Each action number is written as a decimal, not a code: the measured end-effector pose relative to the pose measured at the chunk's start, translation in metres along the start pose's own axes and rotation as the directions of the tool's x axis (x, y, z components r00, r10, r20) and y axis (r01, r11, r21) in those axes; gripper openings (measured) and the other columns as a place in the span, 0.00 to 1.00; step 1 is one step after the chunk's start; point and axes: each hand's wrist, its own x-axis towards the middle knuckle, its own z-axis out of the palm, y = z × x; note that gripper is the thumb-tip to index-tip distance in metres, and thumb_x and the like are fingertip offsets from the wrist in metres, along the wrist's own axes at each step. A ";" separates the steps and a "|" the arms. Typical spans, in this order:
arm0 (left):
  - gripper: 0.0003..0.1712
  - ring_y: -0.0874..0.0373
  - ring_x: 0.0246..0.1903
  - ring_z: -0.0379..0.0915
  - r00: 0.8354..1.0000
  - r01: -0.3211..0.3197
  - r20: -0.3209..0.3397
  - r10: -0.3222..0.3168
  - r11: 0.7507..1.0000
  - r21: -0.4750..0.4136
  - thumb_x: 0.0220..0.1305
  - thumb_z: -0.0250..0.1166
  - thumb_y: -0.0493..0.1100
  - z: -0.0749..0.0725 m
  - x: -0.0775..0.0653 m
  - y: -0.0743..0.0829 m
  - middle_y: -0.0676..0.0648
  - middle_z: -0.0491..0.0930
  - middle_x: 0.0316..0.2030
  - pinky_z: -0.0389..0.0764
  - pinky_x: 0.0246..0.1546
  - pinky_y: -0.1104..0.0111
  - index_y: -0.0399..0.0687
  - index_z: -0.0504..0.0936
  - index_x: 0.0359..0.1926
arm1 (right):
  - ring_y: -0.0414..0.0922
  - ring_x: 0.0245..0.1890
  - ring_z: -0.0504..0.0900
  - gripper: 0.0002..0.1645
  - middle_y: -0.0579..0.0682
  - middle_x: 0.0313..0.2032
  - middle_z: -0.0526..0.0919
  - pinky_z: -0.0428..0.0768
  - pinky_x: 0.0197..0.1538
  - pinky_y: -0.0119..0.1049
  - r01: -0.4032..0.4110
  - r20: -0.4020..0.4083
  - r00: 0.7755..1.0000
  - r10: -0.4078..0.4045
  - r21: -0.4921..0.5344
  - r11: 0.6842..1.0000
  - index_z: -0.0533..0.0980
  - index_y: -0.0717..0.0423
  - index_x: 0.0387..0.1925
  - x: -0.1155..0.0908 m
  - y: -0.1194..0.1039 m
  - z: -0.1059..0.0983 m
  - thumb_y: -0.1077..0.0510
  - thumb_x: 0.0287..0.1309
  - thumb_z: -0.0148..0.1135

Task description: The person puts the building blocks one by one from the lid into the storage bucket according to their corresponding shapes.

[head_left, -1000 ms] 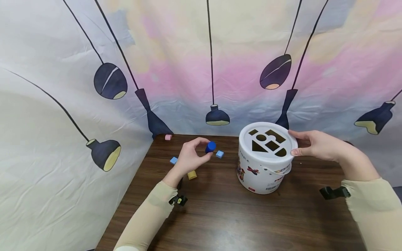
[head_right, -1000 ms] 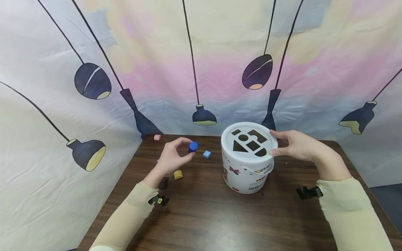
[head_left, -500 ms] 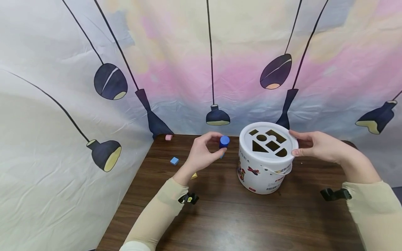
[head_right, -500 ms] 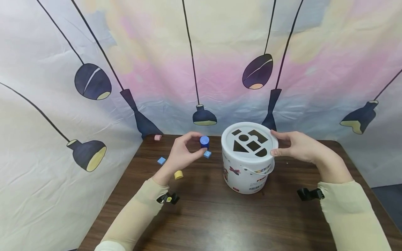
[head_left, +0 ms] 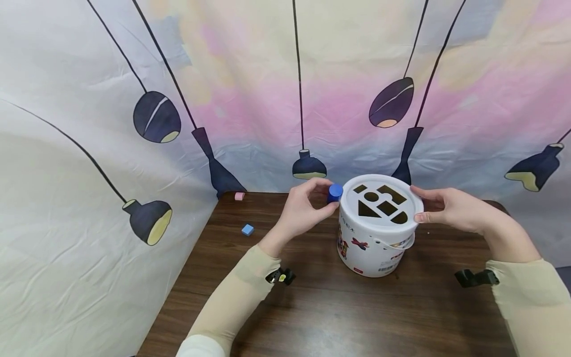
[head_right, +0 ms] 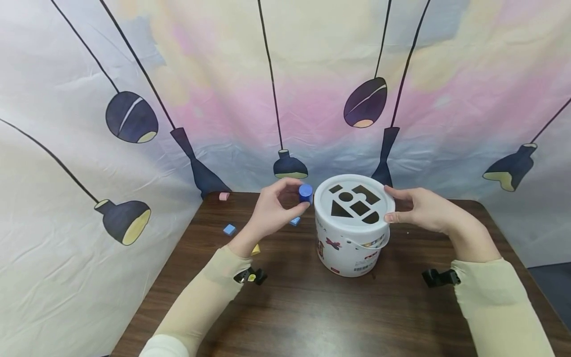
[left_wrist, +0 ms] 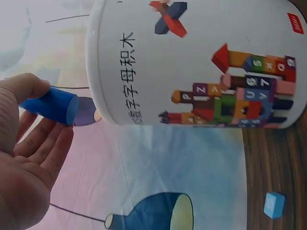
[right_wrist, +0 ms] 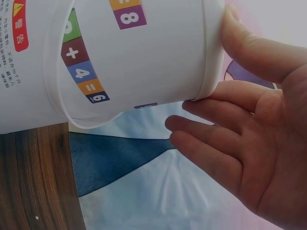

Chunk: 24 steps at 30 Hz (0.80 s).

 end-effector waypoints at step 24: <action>0.25 0.61 0.44 0.85 0.995 0.091 0.032 -0.090 0.995 -0.038 0.67 0.75 0.34 0.042 0.047 0.012 0.42 0.87 0.51 0.86 0.52 0.65 0.40 0.81 0.63 | 0.72 0.70 0.71 0.52 0.73 0.71 0.70 0.75 0.64 0.70 -0.014 0.002 1.000 0.014 -0.013 1.000 0.59 0.66 0.81 0.000 -0.002 0.000 0.47 0.69 0.74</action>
